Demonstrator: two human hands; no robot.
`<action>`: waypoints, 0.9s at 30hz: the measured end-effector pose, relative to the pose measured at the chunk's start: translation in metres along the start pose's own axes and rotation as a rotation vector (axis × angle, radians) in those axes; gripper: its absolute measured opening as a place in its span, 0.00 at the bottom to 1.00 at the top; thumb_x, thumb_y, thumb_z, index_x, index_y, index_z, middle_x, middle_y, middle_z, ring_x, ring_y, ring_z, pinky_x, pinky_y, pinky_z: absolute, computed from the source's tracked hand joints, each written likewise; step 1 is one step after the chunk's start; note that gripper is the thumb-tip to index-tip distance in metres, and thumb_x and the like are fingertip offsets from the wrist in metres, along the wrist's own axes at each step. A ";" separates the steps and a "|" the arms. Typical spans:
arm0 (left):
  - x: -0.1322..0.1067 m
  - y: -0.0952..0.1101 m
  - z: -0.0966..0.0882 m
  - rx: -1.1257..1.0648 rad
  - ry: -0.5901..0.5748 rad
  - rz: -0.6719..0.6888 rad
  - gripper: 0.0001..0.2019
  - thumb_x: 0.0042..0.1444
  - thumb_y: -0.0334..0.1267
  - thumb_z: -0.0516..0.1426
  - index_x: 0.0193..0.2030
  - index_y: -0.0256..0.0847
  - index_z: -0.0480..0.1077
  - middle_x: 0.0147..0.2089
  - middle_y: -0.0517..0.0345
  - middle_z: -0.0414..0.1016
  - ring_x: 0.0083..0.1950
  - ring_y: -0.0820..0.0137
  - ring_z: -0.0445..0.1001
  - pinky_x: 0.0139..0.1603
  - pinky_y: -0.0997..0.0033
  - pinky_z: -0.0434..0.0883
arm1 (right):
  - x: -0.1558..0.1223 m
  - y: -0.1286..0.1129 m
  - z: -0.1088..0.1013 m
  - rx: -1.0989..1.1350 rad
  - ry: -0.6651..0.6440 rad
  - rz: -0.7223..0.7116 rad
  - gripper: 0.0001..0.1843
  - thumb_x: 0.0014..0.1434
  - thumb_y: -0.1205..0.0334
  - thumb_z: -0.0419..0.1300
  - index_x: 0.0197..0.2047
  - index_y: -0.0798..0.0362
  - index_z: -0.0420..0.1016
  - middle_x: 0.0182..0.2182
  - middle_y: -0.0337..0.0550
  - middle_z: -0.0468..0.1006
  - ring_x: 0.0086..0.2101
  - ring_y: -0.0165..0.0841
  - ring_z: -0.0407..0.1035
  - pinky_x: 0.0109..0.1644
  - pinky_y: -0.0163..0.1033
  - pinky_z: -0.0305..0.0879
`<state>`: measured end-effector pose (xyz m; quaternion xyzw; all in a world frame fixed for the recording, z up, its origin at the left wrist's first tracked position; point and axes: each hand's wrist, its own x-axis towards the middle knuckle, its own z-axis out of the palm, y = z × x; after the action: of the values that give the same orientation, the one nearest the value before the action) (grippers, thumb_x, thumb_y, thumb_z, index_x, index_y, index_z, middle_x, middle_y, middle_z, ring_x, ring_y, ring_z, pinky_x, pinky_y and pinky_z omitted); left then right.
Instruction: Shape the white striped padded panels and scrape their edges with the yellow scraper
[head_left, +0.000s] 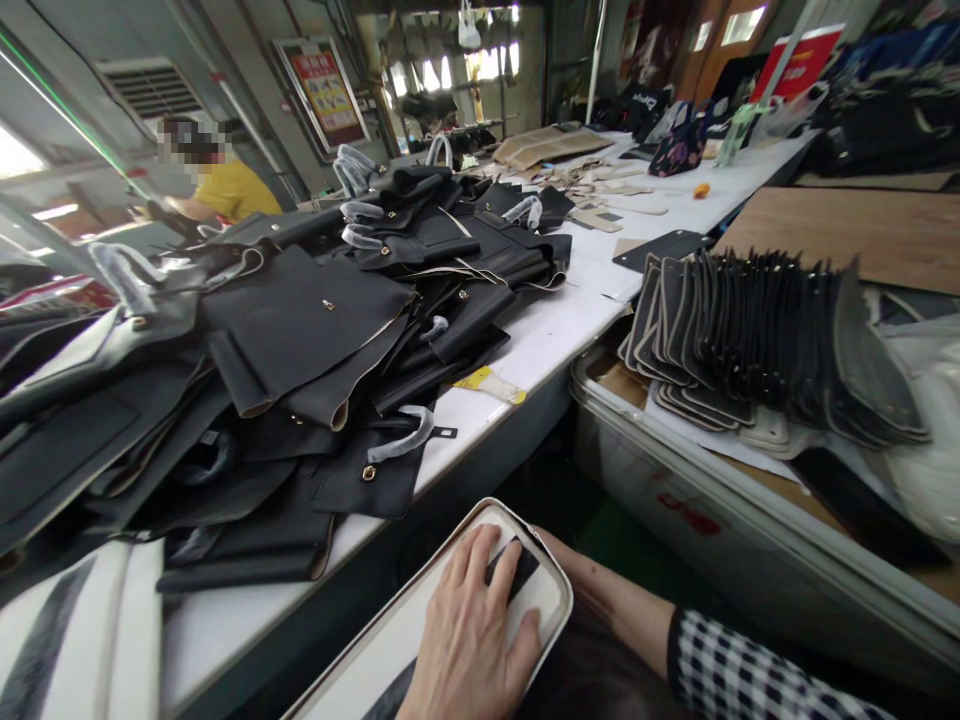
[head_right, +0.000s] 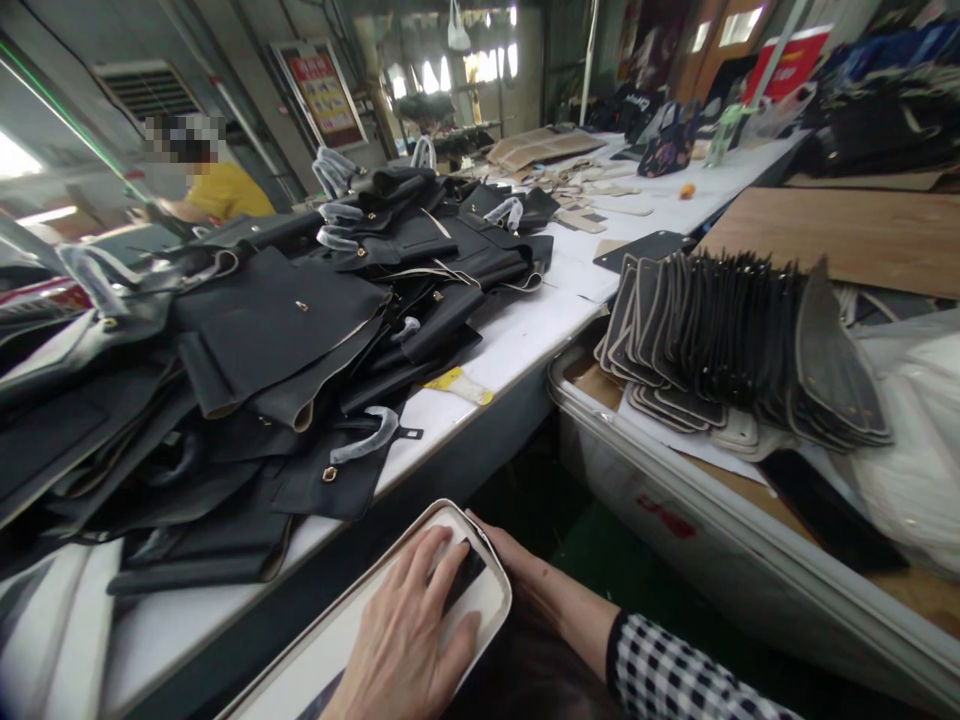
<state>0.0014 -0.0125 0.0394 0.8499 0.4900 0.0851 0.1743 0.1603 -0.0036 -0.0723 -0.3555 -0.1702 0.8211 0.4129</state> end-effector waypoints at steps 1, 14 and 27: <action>0.000 0.001 0.001 0.003 0.008 0.006 0.26 0.56 0.45 0.58 0.62 0.51 0.65 0.69 0.54 0.61 0.69 0.54 0.59 0.67 0.49 0.63 | 0.005 -0.001 0.001 0.072 0.004 0.052 0.25 0.56 0.43 0.65 0.49 0.52 0.79 0.50 0.47 0.79 0.55 0.41 0.69 0.60 0.42 0.64; 0.001 0.001 0.020 0.062 0.163 0.127 0.25 0.55 0.48 0.59 0.60 0.52 0.68 0.66 0.47 0.65 0.66 0.52 0.63 0.64 0.48 0.67 | -0.026 -0.042 0.039 0.114 0.245 0.200 0.31 0.63 0.38 0.56 0.47 0.60 0.79 0.35 0.51 0.83 0.33 0.37 0.78 0.40 0.37 0.72; 0.007 0.016 0.021 0.042 0.091 0.102 0.25 0.58 0.53 0.56 0.62 0.53 0.66 0.67 0.47 0.64 0.68 0.50 0.62 0.66 0.46 0.64 | -0.060 -0.048 0.031 0.147 0.136 -0.026 0.20 0.65 0.56 0.60 0.56 0.59 0.74 0.53 0.53 0.78 0.50 0.38 0.73 0.58 0.42 0.65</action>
<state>0.0242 -0.0177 0.0258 0.8725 0.4550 0.1222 0.1292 0.1893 -0.0224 0.0035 -0.3770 -0.0856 0.8000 0.4589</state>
